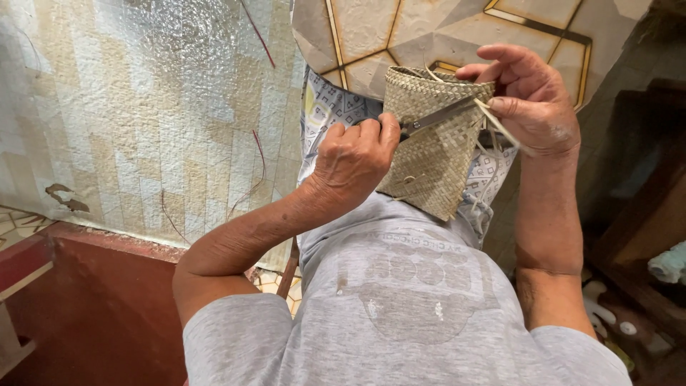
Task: Trimming the excess woven material from the top edge of a basket using scissors to refine its shape.
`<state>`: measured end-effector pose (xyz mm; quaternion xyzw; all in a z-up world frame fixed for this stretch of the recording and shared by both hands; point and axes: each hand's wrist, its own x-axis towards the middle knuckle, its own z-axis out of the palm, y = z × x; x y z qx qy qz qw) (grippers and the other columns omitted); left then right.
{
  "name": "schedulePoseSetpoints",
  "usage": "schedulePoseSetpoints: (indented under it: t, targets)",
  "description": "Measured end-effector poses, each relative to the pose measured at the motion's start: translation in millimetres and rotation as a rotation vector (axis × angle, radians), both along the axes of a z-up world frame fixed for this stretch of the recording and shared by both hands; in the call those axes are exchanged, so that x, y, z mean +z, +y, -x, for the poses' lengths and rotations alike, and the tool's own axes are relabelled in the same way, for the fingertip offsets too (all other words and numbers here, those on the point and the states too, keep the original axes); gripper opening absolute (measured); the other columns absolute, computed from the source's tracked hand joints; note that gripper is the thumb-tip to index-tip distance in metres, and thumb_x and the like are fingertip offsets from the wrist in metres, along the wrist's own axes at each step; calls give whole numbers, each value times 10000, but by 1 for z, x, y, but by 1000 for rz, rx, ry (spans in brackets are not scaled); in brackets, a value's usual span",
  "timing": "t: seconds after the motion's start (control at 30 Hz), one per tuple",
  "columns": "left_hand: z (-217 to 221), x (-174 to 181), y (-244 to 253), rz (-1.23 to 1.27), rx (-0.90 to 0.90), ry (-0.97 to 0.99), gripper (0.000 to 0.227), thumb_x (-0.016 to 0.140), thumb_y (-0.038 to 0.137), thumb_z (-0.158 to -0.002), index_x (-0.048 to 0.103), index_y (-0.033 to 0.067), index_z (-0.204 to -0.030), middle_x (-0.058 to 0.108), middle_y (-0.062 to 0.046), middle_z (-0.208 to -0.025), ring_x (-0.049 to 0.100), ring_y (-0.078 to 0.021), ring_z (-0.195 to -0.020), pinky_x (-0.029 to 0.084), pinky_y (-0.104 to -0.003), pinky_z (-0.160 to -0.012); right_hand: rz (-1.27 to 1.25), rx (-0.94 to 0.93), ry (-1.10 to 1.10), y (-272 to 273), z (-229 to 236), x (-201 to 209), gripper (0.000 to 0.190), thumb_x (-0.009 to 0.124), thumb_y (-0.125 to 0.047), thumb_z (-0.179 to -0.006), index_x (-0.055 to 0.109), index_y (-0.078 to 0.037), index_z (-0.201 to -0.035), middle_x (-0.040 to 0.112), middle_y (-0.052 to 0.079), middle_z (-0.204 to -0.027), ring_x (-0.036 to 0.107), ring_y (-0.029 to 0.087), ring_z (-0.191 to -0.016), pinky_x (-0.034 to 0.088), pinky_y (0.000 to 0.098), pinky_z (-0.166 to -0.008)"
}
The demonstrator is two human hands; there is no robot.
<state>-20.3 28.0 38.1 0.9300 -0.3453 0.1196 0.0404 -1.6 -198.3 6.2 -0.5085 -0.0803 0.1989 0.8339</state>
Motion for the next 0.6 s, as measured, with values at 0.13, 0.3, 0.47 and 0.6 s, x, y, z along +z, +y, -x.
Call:
schedulePoseSetpoints:
  t: [0.13, 0.3, 0.47, 0.6]
  targets:
    - [-1, -4, -1, -15, -16, -5, 176, 548, 59, -686, 530, 7, -853, 387, 8, -525, 286, -56, -385, 248, -200, -392, -16, -8, 2, 3, -1, 2, 474, 515, 8, -701, 406, -53, -1158, 513, 17, -810, 516, 123, -918, 344, 315, -1063]
    - [-3, -5, -4, -7, -5, -42, 148, 558, 83, -703, 532, 12, -830, 369, 17, -524, 290, -50, -389, 248, -191, -392, -10, 4, -20, 4, -3, 0, 492, 533, -16, -690, 402, -56, -1162, 513, 3, -788, 515, 85, -839, 350, 311, -1064]
    - [-5, -8, -5, 0, -2, -55, 106, 547, 86, -722, 527, 6, -787, 346, 19, -501, 262, -47, -377, 231, -188, -375, 21, 16, -54, 5, -3, 1, 481, 516, -22, -708, 386, -46, -1170, 506, 5, -807, 512, 89, -860, 346, 328, -1071]
    - [-4, -13, -6, -33, -4, -51, 112, 538, 58, -705, 530, -12, -792, 363, 20, -490, 263, -38, -373, 230, -177, -361, 12, -11, -41, 5, -2, 1, 481, 511, -10, -698, 394, -43, -1164, 510, 1, -791, 515, 72, -807, 353, 329, -1065]
